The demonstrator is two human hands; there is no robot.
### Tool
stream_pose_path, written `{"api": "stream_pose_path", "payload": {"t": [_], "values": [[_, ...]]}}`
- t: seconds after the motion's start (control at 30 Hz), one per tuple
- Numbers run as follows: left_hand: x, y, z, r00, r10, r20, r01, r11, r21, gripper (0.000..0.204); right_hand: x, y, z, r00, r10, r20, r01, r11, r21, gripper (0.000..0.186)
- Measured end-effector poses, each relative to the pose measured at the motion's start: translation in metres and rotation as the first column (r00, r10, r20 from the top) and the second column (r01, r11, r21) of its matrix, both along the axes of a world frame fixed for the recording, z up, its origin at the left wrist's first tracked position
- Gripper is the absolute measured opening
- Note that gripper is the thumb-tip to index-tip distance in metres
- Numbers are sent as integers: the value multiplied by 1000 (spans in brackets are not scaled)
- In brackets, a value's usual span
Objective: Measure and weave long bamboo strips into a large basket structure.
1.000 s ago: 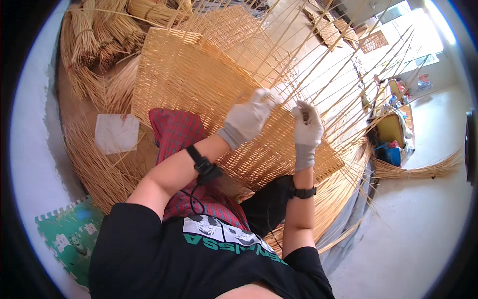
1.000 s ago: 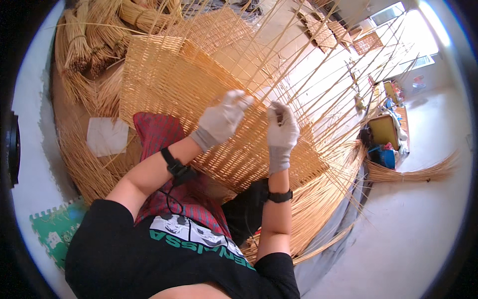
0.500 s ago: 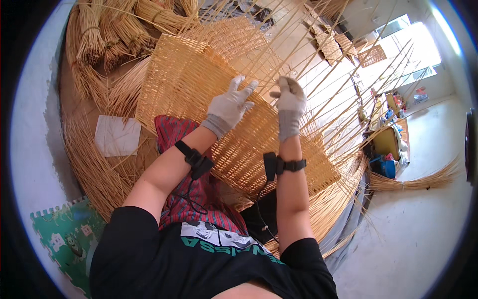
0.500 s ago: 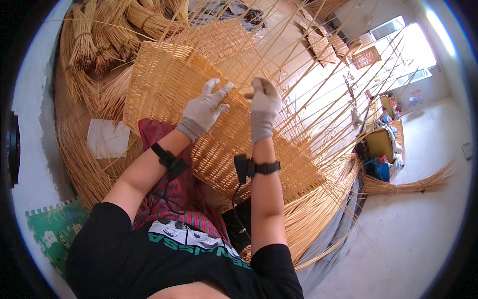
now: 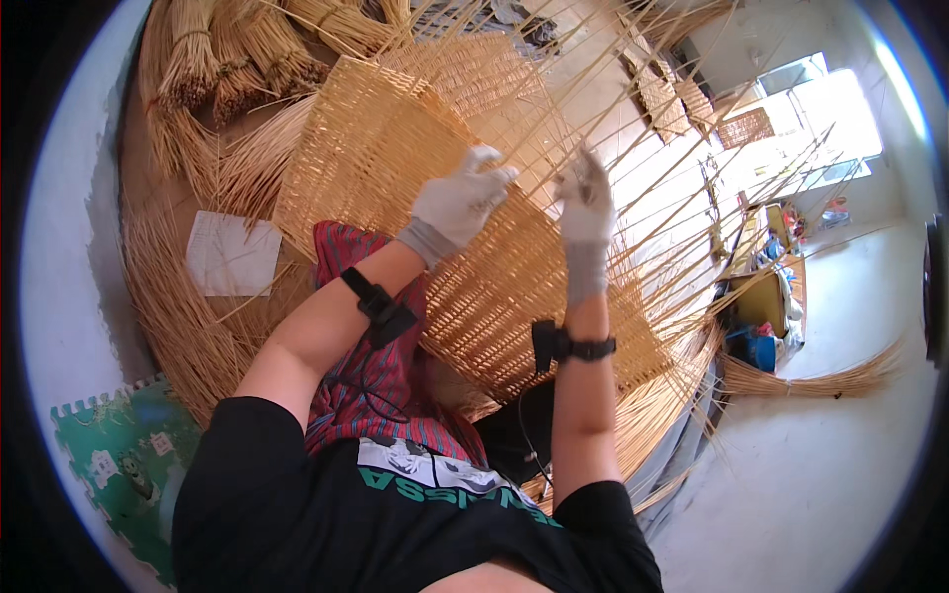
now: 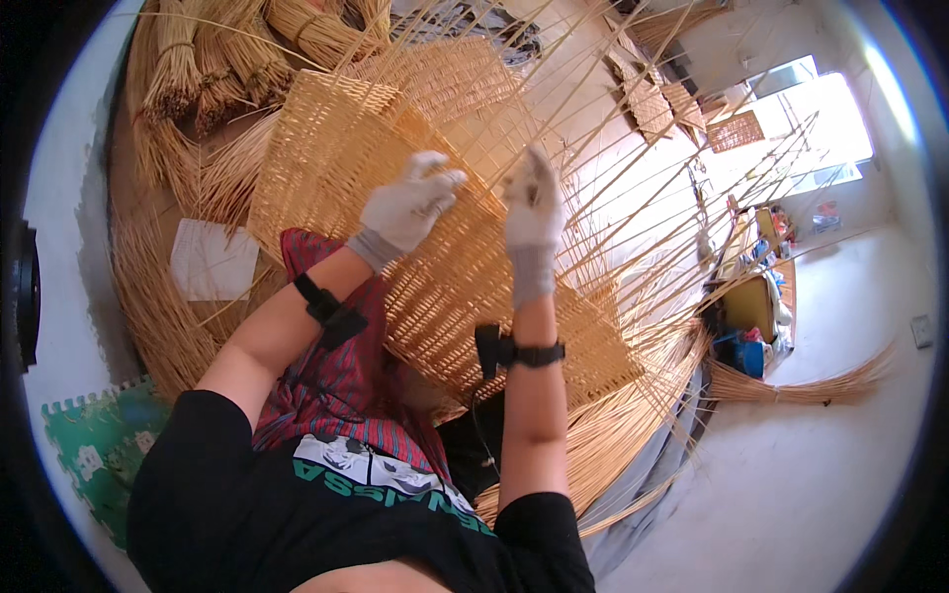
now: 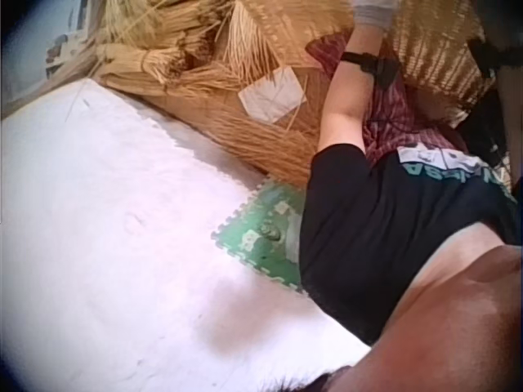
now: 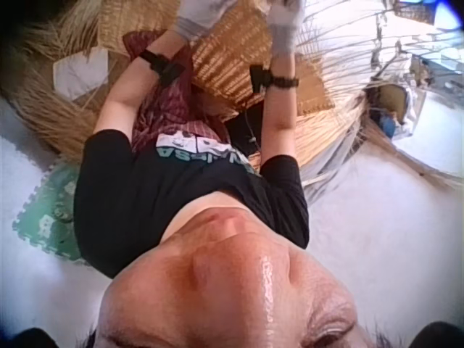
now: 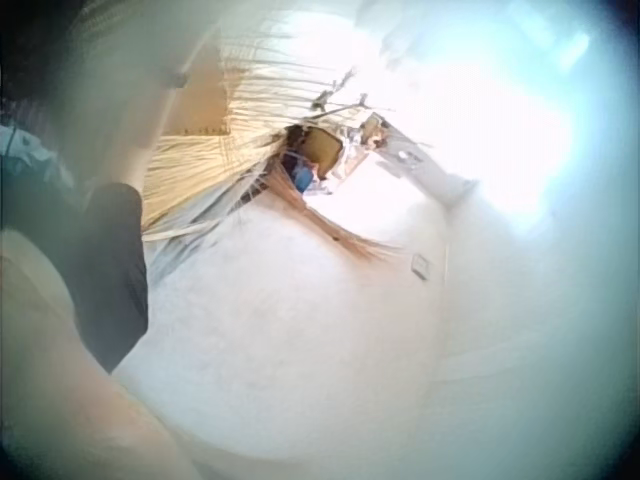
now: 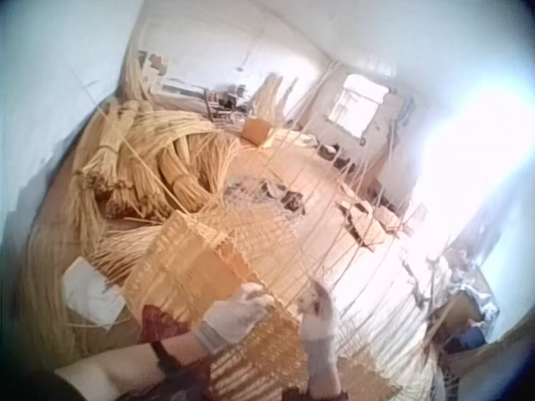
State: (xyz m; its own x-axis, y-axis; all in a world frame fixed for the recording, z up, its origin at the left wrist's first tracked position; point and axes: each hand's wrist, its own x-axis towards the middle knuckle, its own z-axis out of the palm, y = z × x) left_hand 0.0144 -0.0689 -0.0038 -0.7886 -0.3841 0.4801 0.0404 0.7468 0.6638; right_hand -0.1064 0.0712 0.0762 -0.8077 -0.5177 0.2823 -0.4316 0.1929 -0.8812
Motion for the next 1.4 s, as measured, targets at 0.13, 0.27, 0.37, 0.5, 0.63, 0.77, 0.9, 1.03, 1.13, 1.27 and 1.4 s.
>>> {"api": "stream_pose_path", "payload": {"t": [0.13, 0.27, 0.37, 0.5, 0.63, 0.77, 0.9, 1.03, 1.13, 1.27, 1.4], "values": [[1, -35, -3, 985, 137, -106, -125, 986, 108, 68, 45, 9, -20, 933, 32, 359, -6, 997, -72, 35], [-3, -43, -9, 1000, 10, 1, -10, 1000, -16, 72, 8, -38, -11, 987, -158, 37, 162, 966, -201, 26], [-5, -38, -10, 993, 49, 108, -47, 999, -19, 73, -33, -87, 11, 968, -148, -203, 162, 985, 55, 40], [-2, -38, -9, 983, 81, 167, -72, 996, -56, 68, -34, -81, 22, 767, -47, -640, 287, 917, 276, 68], [-3, -36, -5, 979, 105, 172, -97, 994, -51, 59, 11, 10, -8, 968, -242, -63, 248, 962, 113, 74], [-12, -2, 2, 984, 63, 164, -10, 951, -308, 45, 28, 63, -36, 966, -260, -19, 260, 964, 47, 36], [-21, 53, 7, 968, -5, 251, 86, 946, -311, 43, -19, 40, -2, 792, -29, -610, 272, 911, 310, 31], [-24, 48, 11, 907, -123, 402, 206, 964, -170, 57, -26, -13, 15, 595, -270, -757, 312, 945, -92, 34], [6, 1, 1, 974, -190, -125, 206, 969, 134, 42, 12, -29, 3, 737, -366, -568, 348, 926, -145, 36], [56, -136, -15, 836, 483, -261, -394, 859, 327, 16, 74, -54, -13, 993, 8, -118, 0, 998, 66, 35], [59, -257, -29, 785, 604, -138, -561, 787, 256, 37, 122, -110, -19, 946, 315, -73, -311, 949, 59, 41]]}}
